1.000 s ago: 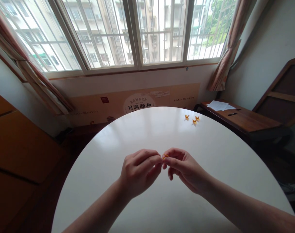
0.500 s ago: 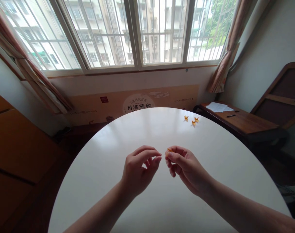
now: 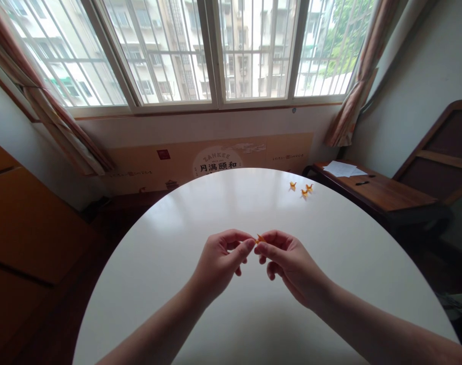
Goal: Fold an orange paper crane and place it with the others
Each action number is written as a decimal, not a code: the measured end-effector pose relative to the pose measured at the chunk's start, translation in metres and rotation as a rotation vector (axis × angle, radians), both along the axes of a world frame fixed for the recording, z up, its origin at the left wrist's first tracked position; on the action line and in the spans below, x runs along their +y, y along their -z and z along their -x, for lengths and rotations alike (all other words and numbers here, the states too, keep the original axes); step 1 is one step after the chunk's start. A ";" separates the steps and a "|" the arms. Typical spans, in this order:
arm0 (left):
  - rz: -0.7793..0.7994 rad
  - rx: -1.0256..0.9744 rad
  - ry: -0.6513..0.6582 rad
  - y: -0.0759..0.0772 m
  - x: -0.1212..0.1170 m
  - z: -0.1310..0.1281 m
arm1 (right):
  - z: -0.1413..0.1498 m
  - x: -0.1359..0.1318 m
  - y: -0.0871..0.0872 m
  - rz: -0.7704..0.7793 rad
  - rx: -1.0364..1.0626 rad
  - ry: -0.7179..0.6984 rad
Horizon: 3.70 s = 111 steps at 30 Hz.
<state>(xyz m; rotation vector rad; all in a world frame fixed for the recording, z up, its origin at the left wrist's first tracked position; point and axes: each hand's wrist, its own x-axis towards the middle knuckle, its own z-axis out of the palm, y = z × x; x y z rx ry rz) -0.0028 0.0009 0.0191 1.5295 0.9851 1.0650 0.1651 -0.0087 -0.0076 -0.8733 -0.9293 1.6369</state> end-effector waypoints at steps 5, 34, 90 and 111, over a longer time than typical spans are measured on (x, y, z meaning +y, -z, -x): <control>0.035 0.023 0.040 0.000 0.001 0.002 | 0.000 0.000 0.004 -0.071 -0.056 -0.005; -0.304 0.012 0.065 0.003 0.009 0.006 | -0.004 0.002 0.004 0.174 0.382 -0.558; -0.786 0.324 0.116 -0.018 -0.004 0.016 | -0.001 -0.002 0.003 -0.219 -0.038 -0.200; -1.161 0.432 -0.067 -0.022 -0.014 0.013 | 0.001 -0.010 -0.002 -0.261 0.062 -0.108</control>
